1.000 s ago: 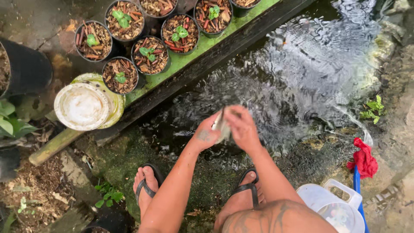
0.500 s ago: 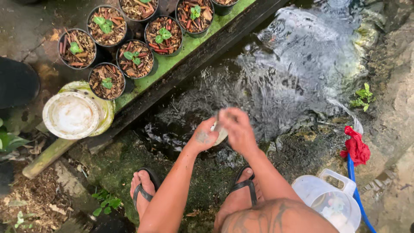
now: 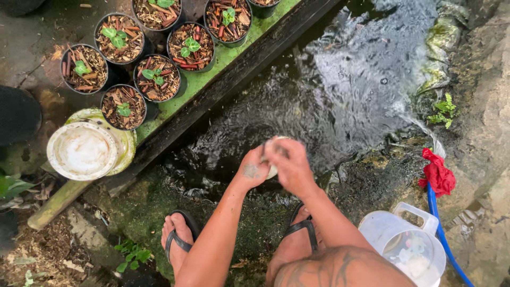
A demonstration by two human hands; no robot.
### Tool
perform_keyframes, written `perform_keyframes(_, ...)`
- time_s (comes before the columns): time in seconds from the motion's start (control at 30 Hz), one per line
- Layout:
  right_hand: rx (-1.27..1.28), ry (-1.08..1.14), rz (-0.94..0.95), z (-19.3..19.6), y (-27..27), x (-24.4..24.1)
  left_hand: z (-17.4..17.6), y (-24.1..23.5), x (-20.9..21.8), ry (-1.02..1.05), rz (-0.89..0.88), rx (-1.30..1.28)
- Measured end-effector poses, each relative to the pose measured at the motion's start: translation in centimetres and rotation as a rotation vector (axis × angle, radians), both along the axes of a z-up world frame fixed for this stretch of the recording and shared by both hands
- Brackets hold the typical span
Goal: The person washes several small white plates by hand using a brush and running water from a stream. They scrub each plate, rinse it, and place it aside before picking up the next one.
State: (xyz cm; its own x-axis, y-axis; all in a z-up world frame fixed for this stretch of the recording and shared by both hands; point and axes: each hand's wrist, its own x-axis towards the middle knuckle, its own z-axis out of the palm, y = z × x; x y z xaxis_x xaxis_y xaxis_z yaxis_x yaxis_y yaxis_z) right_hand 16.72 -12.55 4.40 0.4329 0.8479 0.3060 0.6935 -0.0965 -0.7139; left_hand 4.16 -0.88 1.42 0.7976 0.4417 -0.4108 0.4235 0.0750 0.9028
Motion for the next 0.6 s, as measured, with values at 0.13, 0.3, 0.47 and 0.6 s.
perform_keyframes(0.13,-0.1,0.202,-0.218,0.2,-0.4,-0.4,0.5,-1.0,-0.1,-0.288,0.116,-0.171)
perform_keyframes(0.3,0.029,-0.006,-0.052,-1.6,-0.5,-0.4,0.8,-0.7,-0.2,-0.173,0.145,-0.051)
perform_keyframes(0.47,-0.129,0.418,-0.338,-9.5,-1.9,1.3,-2.1,-0.9,-1.4,-0.125,0.284,-0.08)
perform_keyframes(0.6,-0.238,1.075,-0.858,-16.8,-5.4,3.6,-6.4,-1.0,-2.6,-0.208,0.735,-0.443)
